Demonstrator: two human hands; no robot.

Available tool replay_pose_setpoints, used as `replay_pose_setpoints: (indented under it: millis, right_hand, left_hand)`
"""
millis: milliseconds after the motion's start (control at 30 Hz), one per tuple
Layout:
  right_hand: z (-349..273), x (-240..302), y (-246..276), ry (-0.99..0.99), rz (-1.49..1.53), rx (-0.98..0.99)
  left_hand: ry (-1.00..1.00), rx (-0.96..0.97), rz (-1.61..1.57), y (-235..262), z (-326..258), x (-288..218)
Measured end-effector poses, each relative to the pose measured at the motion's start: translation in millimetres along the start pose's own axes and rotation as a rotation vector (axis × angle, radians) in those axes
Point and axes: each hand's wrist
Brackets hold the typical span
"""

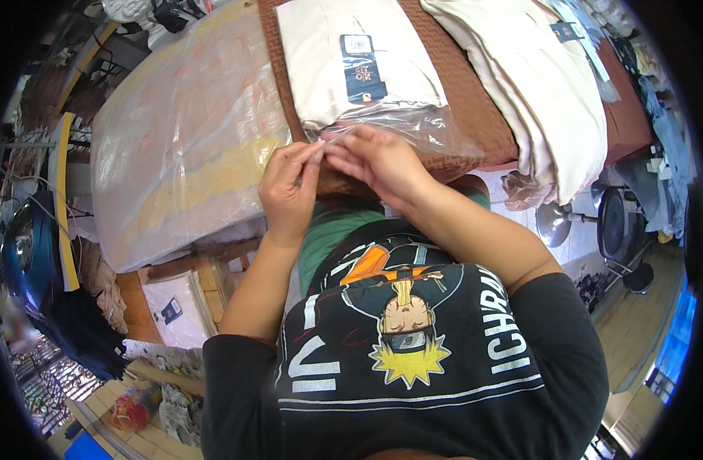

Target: The person packages a folded shirt by placing a plastic bag over it, smoothing the bag, and securing the opening with adhesive tape.

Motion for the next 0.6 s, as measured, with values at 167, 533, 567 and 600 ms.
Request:
replay_pose_setpoints:
  millis: [167,533,567,600]
  right_hand:
    - [-44.0,2.6,45.9,0.439,-0.961,0.026]
    - [-36.5,0.1,92.1,1.029,-1.648,-0.316]
    - [-33.1,-1.4,92.1,1.046,-1.675,-0.308]
    - [-29.8,-1.0,91.8,1.034,-1.700,-0.313]
  left_hand:
    - [-0.029,0.022,0.062,7.0,-2.3,2.3]
    - [0.041,-0.033,-0.030,1.8,3.6,-17.0]
    - [0.046,-0.039,-0.038,1.6,4.1,-18.2]
    - [0.052,-0.044,-0.046,1.7,4.5,-19.3]
Point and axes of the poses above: each hand's wrist, its own z-axis towards the middle knuckle, its own y-axis out of the back of the hand, x = y × z, and after that the axes turned 10 degrees about -z, right-handed
